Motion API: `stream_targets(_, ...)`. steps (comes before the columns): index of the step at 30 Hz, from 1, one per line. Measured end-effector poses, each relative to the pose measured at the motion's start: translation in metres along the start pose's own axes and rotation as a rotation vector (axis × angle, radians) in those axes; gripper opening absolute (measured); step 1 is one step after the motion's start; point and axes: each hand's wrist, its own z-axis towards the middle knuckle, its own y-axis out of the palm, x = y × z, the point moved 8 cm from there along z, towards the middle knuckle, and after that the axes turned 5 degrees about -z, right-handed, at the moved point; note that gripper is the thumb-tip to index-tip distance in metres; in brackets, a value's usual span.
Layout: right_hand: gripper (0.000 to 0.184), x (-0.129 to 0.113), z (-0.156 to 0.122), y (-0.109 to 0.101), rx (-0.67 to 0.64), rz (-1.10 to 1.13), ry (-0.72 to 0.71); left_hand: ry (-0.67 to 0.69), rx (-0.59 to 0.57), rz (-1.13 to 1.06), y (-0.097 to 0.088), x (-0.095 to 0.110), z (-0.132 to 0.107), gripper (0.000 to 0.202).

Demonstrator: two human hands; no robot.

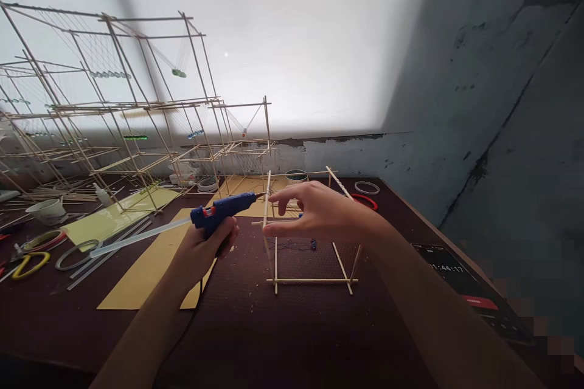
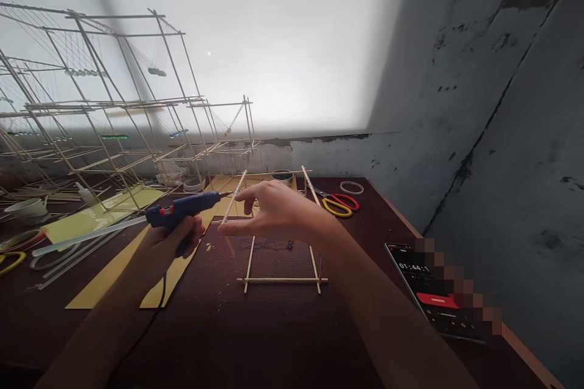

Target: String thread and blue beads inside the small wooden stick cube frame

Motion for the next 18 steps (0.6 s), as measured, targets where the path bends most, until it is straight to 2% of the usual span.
stream_targets(18,0.067,0.0,-0.0004,0.0007,-0.015,0.012,0.009,-0.017,0.02,-0.019,0.0024,0.005,-0.0023,0.039)
